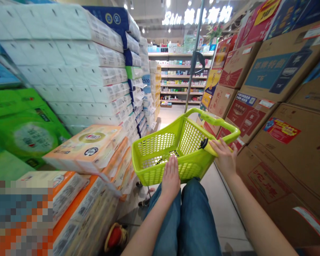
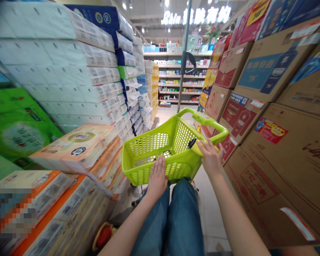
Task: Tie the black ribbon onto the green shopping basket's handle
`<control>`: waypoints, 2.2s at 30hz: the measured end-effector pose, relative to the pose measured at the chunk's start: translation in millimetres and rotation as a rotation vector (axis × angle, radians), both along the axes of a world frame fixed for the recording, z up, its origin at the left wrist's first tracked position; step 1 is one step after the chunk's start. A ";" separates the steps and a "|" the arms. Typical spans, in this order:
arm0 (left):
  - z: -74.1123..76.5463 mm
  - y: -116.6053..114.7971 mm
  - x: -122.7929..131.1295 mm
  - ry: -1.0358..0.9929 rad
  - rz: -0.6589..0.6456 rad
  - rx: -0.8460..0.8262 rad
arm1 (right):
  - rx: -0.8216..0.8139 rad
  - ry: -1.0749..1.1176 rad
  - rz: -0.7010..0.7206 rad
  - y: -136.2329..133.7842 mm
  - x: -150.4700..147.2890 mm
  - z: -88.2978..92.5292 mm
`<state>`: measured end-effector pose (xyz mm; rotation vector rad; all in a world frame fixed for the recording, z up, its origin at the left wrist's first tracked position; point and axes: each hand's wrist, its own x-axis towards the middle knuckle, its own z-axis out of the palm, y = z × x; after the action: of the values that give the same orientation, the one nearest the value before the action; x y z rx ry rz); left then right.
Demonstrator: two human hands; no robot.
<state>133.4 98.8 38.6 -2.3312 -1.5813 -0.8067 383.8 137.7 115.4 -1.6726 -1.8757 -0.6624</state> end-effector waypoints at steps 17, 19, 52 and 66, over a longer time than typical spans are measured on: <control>-9.3 7.1 -17.7 -0.043 -0.002 0.059 | -0.121 0.234 0.114 -35.9 -146.9 -47.4; -6.4 10.5 -19.2 -0.042 -0.004 0.049 | -0.141 0.201 0.134 -35.7 -142.6 -43.0; 53.7 40.9 85.5 -0.105 -0.489 -0.073 | -0.056 -0.066 -0.364 -46.3 24.7 36.9; 53.3 43.6 86.7 -0.074 -0.483 -0.119 | -0.051 -0.075 -0.352 -41.1 66.5 50.8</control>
<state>220.1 142.4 91.9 -2.8513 -1.1231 -0.9221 450.3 96.6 166.3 -2.0615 -1.6727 -0.8309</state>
